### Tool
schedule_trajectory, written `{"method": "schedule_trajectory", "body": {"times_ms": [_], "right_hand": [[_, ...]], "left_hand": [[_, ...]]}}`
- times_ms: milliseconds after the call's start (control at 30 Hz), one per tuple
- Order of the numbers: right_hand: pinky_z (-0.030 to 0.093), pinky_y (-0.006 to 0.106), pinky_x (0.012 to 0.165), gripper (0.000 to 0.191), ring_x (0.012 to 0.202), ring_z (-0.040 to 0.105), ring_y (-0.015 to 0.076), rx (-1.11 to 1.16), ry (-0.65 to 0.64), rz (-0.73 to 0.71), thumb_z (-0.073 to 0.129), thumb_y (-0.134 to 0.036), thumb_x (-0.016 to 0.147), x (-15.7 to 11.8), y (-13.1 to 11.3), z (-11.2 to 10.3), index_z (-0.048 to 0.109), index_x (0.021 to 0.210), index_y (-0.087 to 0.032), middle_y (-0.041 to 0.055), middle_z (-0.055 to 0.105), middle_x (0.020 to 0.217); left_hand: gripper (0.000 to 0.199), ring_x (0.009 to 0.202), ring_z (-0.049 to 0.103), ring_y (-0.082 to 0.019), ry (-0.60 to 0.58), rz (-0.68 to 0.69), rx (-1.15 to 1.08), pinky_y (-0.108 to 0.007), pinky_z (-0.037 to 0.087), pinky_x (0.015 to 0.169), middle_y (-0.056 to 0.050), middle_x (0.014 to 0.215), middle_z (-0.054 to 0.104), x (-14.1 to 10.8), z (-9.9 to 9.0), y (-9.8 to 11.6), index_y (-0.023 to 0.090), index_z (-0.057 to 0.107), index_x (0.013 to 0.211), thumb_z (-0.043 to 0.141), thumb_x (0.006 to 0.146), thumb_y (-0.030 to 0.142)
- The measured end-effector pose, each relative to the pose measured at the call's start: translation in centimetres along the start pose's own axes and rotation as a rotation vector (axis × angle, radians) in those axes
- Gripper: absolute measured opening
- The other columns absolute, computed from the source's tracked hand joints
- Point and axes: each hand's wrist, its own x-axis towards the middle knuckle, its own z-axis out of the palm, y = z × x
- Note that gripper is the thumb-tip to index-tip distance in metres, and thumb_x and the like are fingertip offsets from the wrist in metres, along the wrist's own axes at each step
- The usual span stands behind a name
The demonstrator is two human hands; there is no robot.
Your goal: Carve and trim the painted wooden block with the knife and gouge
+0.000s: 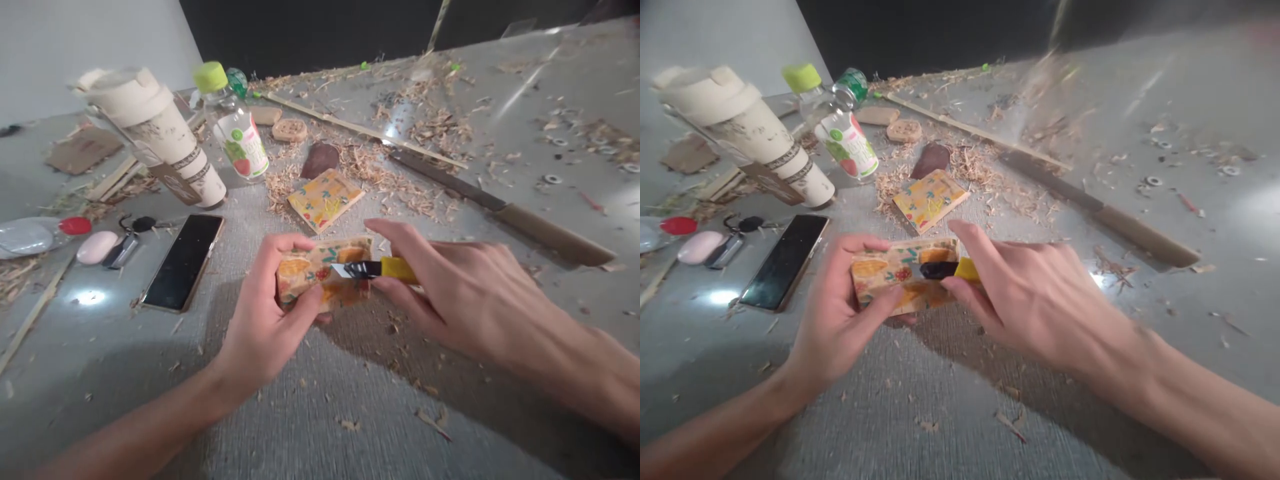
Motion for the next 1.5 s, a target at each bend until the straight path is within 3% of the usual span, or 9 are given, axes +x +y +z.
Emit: {"method": "schedule_trajectory", "body": {"times_ms": [133,200,367,467,667,867,1200,1500], "right_hand": [[0.031,0.039,0.049,0.053,0.047,0.06,0.0221,-0.024,-0.001,-0.081,0.041,-0.049,0.123,-0.2,-0.5,1.2,0.063,0.155,-0.012,0.0077,0.078,0.075],[0.036,0.039,0.049,0.052,0.048,0.064,0.0226,0.003,-0.016,-0.097,0.042,-0.048,0.124,-0.1,-0.8,1.4,0.062,0.153,-0.01,0.0087,0.081,0.079],[0.041,0.04,0.05,0.045,0.056,0.072,0.0236,0.054,-0.028,-0.123,0.043,-0.043,0.124,-0.2,-1.0,1.2,0.061,0.151,-0.012,0.0122,0.087,0.092],[0.042,0.039,0.051,0.041,0.058,0.073,0.0228,0.068,-0.015,-0.132,0.043,-0.042,0.124,-0.3,-1.1,1.1,0.059,0.15,-0.014,0.0102,0.086,0.092],[0.044,0.036,0.05,0.041,0.063,0.078,0.021,-0.047,0.011,-0.141,0.037,-0.036,0.127,-0.4,-2.1,1.1,0.057,0.148,-0.008,0.01,0.088,0.098],[0.045,0.038,0.048,0.044,0.064,0.08,0.0219,-0.086,0.054,-0.13,0.037,-0.035,0.127,-0.5,-2.8,0.6,0.06,0.149,-0.004,0.0113,0.088,0.099],[0.045,0.04,0.049,0.044,0.072,0.085,0.0242,-0.114,0.039,-0.091,0.04,-0.032,0.125,-1.1,-3.2,0.8,0.063,0.151,-0.004,0.0124,0.091,0.108],[0.04,0.041,0.048,0.041,0.062,0.078,0.0234,-0.139,0.061,-0.081,0.043,-0.028,0.124,-1.0,-4.0,0.5,0.068,0.143,-0.002,0.0079,0.085,0.088]], "left_hand": [[0.044,0.054,0.069,-0.011,0.029,0.004,0.002,-0.027,0.064,0.043,0.005,0.098,0.068,-0.3,-0.2,-1.0,0.033,0.042,0.136,0.071,0.103,0.034],[0.042,0.048,0.063,-0.008,0.046,0.025,0.048,-0.026,0.058,0.041,0.006,0.095,0.067,-0.4,-0.2,-1.1,0.033,0.042,0.134,0.07,0.103,0.036],[0.048,0.071,0.077,-0.016,0.128,0.103,0.207,-0.032,0.064,0.054,0.002,0.106,0.075,-0.7,0.5,-0.4,0.033,0.042,0.131,0.076,0.099,0.045],[0.051,0.074,0.081,-0.019,0.143,0.151,0.265,-0.032,0.066,0.057,0.003,0.103,0.077,-0.5,1.0,-0.4,0.033,0.042,0.132,0.078,0.101,0.051],[0.055,0.068,0.083,-0.013,0.314,0.242,-0.003,-0.02,0.069,0.06,0.008,0.094,0.079,0.0,1.4,-0.5,0.028,0.063,0.116,0.102,0.077,0.02],[0.062,0.065,0.084,-0.01,0.364,0.21,-0.061,-0.015,0.068,0.061,0.012,0.09,0.081,-0.1,1.6,0.0,0.028,0.066,0.111,0.106,0.068,0.01],[0.064,0.067,0.087,-0.013,0.322,0.097,-0.174,-0.016,0.07,0.061,0.013,0.086,0.085,-0.3,1.9,0.7,0.03,0.065,0.108,0.108,0.068,0.004],[0.063,0.067,0.088,-0.017,0.327,0.021,-0.172,-0.02,0.072,0.06,0.013,0.081,0.085,-0.3,2.0,0.9,0.031,0.065,0.108,0.107,0.069,0.006]]}}
